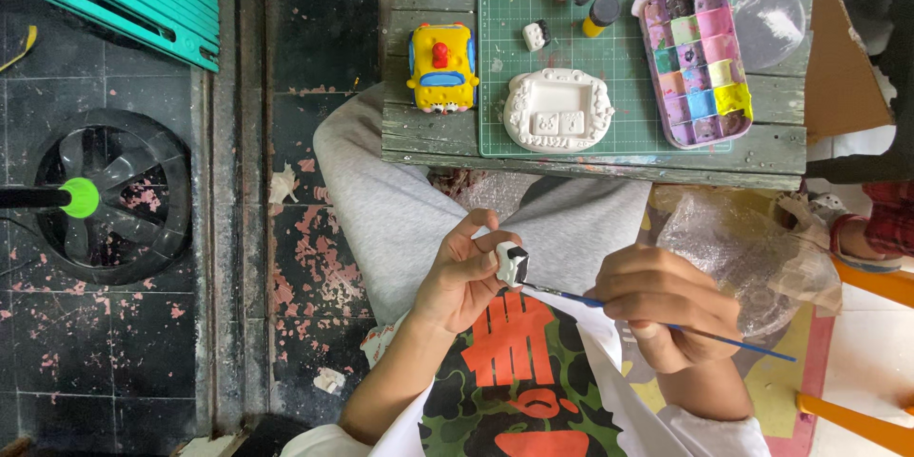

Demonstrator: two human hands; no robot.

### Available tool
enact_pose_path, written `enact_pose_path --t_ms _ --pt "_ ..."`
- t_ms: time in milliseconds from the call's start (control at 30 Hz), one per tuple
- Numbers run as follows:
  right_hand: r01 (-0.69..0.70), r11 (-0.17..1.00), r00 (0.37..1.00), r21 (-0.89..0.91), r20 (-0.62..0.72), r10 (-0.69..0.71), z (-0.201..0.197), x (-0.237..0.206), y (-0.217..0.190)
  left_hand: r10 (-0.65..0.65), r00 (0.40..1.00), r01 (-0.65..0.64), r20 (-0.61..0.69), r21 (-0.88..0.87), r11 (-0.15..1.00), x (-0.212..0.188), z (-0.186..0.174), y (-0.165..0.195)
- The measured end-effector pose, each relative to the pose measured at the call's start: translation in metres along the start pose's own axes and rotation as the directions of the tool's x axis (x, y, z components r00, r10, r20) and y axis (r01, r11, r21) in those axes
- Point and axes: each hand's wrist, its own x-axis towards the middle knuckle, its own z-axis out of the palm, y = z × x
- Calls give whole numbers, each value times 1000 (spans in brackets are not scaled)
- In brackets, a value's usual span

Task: The person sits on the floor and paints a small white plaster figurine black, holding the figurine in one hand while applying paint with a brush. They periodically dip the brush into a compartmented paint palette on the table and continue coating the figurine's surfaces.

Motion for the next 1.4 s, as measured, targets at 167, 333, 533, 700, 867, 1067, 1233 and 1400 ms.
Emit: enact_pose_path --t_ms 167,333,533,700,867,1067,1233,1400 --pt "-16 1000 999 -17 -50 16 0 0 -5 12 999 -13 32 8 1000 -3 4 2" --pt "-21 999 999 -32 -36 20 -2 1 -4 15 999 -15 36 4 1000 -3 4 1" --pt "-20 1000 1000 -20 -11 19 -1 -1 -4 10 1000 -9 24 -12 1000 -3 2 1" --pt "-36 996 996 -82 -81 30 1 -3 -5 2 1000 -2 14 -16 1000 -5 2 3" --pt "-5 998 999 -58 35 7 -2 0 -7 -3 1000 3 11 -28 1000 -3 2 2" --pt "21 999 1000 -39 20 -20 -3 -3 -3 -3 1000 3 24 -14 1000 -3 3 1" --pt "4 1000 1000 -27 -29 -5 -2 -5 1 -13 1000 14 5 -18 1000 -3 2 0" --pt "32 999 998 2 -61 -31 -2 -2 3 -11 1000 12 20 -14 1000 -1 1 0"
